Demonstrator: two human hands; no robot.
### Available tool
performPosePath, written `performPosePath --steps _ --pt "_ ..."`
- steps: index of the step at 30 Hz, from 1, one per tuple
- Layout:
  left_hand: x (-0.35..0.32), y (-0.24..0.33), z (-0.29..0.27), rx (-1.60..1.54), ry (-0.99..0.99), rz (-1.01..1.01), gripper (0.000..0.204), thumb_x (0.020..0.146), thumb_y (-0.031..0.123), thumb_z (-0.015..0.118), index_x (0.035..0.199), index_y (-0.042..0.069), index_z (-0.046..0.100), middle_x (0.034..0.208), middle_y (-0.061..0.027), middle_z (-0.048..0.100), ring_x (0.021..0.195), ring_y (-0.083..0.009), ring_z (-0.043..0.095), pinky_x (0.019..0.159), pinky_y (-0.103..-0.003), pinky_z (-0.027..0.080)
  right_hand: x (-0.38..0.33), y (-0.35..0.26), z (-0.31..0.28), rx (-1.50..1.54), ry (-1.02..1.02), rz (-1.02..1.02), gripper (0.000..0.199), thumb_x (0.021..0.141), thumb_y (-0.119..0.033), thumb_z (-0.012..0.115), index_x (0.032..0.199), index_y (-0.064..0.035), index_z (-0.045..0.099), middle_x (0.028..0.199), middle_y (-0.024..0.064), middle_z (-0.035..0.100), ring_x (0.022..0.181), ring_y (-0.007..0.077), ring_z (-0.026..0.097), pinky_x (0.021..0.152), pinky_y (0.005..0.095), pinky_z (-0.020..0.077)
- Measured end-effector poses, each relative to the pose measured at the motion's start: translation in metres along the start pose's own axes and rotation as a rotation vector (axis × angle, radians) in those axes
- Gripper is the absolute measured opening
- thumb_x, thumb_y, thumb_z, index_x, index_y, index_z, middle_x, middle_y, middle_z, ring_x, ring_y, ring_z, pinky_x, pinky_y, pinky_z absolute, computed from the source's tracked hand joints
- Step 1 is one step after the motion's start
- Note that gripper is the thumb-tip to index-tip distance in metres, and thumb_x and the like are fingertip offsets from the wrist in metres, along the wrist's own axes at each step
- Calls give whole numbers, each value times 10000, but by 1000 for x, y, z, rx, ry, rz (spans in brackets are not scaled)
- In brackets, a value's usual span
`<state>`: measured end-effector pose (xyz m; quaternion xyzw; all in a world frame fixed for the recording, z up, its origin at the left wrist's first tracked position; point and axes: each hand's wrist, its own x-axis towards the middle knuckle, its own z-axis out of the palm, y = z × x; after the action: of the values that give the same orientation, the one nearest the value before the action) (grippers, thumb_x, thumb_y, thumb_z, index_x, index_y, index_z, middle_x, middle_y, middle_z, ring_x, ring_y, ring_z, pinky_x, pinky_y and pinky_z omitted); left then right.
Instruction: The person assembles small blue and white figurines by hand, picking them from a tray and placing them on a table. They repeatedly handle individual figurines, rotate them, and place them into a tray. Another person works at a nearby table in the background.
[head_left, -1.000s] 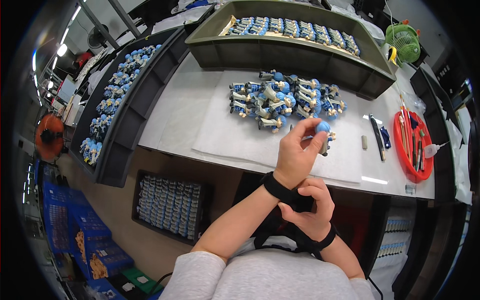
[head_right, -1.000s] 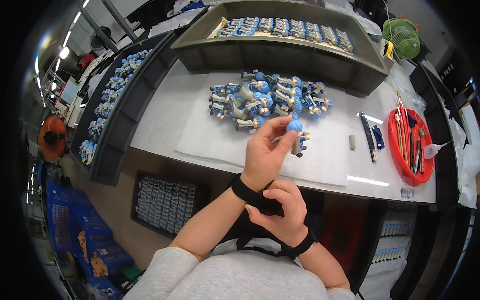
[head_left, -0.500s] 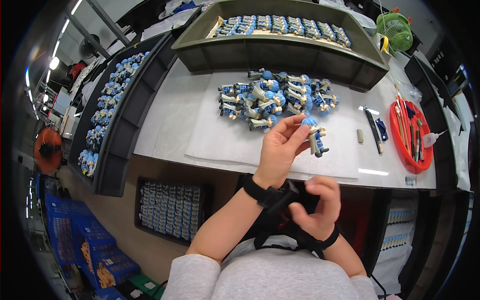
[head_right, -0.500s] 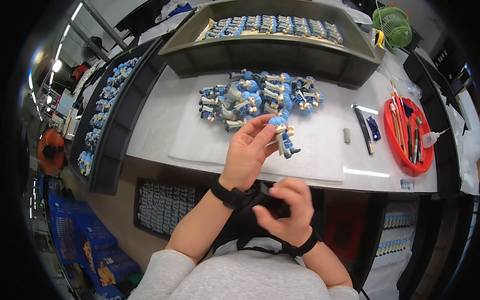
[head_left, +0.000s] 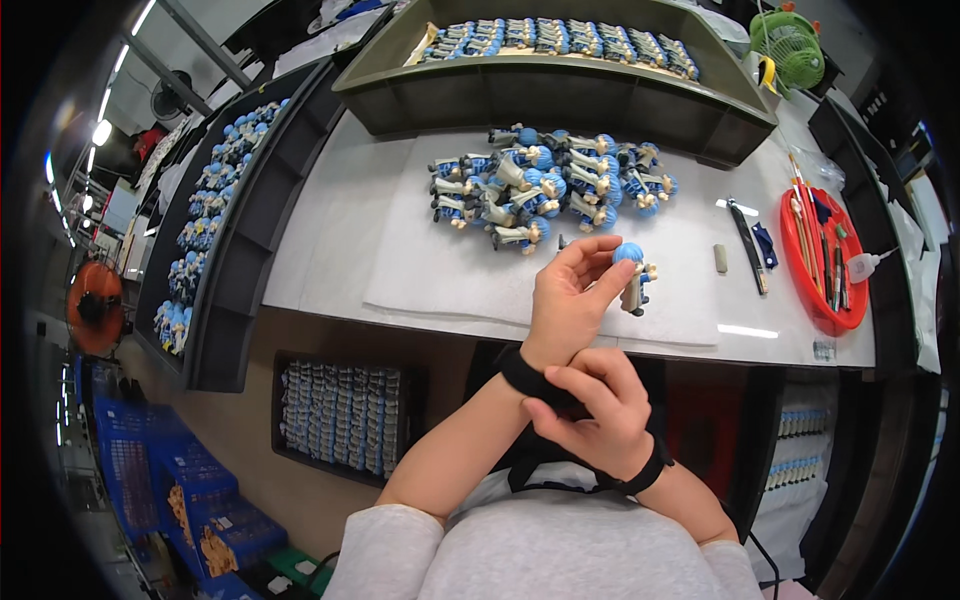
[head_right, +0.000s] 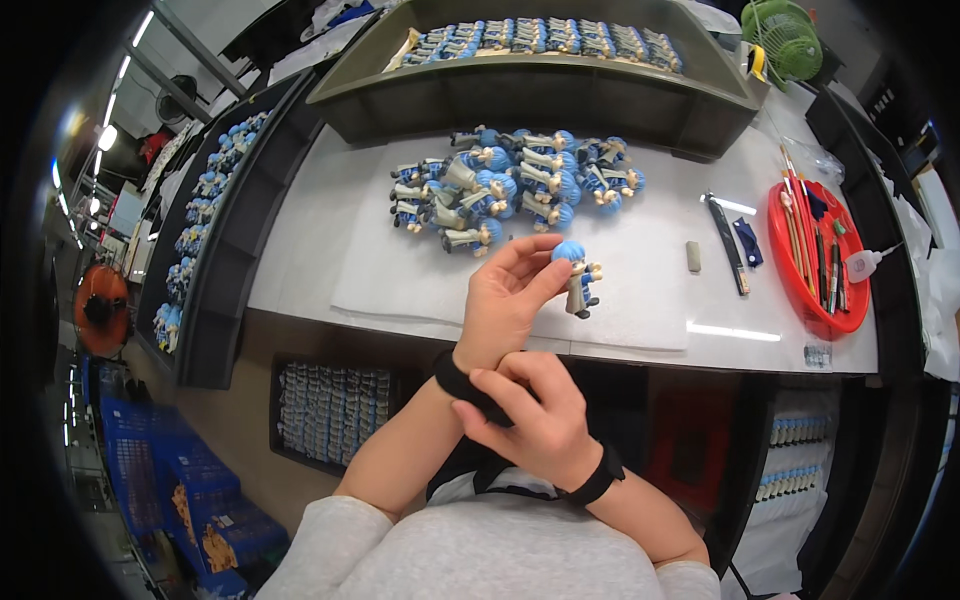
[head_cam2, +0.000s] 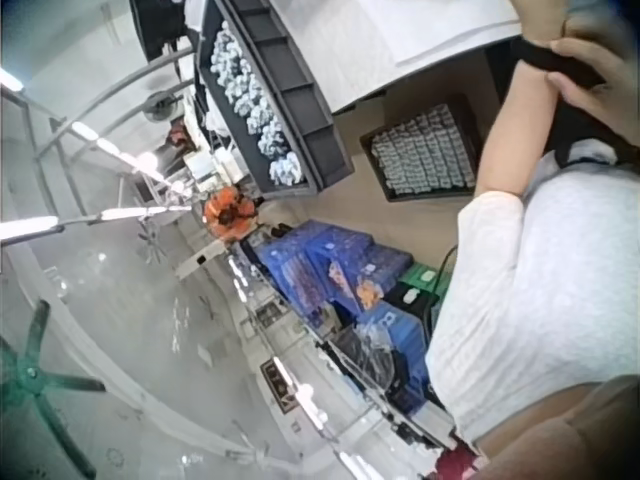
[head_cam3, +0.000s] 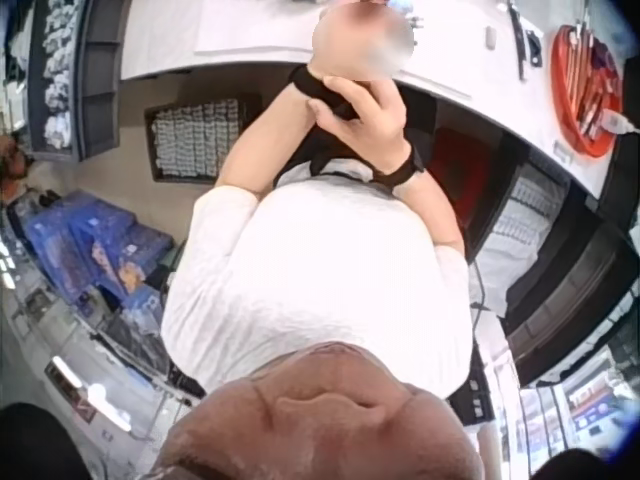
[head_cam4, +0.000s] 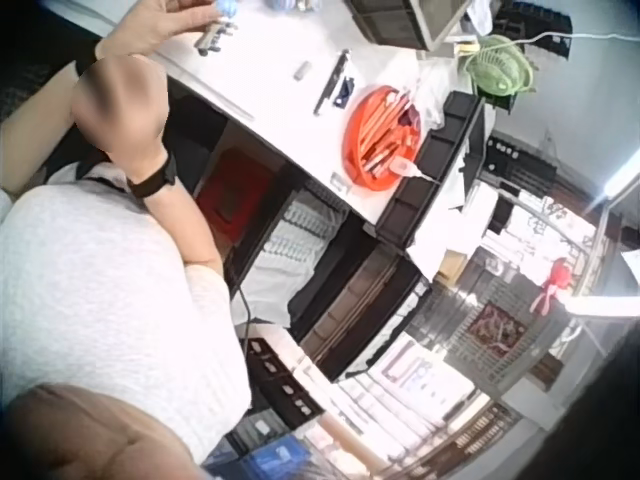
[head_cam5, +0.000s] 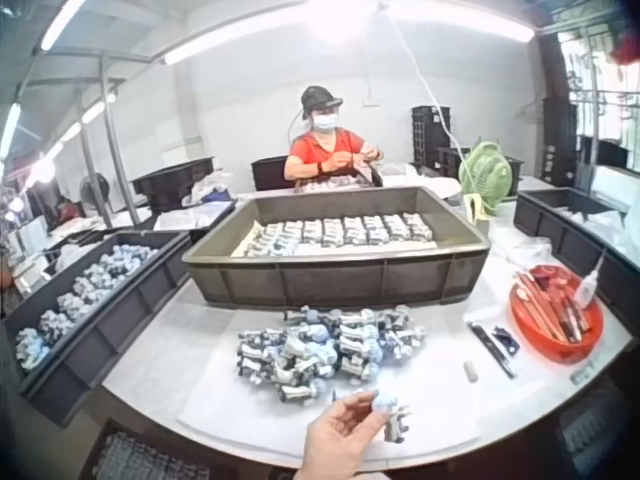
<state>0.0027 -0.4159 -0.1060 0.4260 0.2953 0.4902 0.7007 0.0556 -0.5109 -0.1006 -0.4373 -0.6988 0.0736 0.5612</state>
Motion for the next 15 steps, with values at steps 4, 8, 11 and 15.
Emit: performPosePath --steps 4,8,11,15 --pt "8 -16 -10 63 -16 39 296 832 84 663 1089 -18 557 937 -70 633 850 -111 598 744 -237 494 -4 5 0 17 41 127 309 619 -48 796 880 -2 637 797 89 601 642 175 585 568 256 491" --pt "3 -21 -16 102 -5 36 296 835 94 664 1087 -19 557 912 -69 635 824 -109 604 726 -236 499 -1 10 -9 268 15 389 303 649 -58 802 894 -11 630 843 86 619 674 144 585 584 241 485" --pt "7 -15 -14 50 7 13 296 836 98 664 1083 -25 556 906 -69 635 825 -107 600 718 -230 496 1 0 -9 115 -98 217 352 636 -83 815 928 -21 628 938 93 579 725 166 570 640 266 489" --pt "10 -7 -8 49 14 -14 292 837 91 659 1083 -27 554 914 -71 637 824 -108 598 717 -227 494 -9 7 -1 82 -63 101 435 580 -91 843 945 -21 618 928 95 573 747 184 578 627 270 498"
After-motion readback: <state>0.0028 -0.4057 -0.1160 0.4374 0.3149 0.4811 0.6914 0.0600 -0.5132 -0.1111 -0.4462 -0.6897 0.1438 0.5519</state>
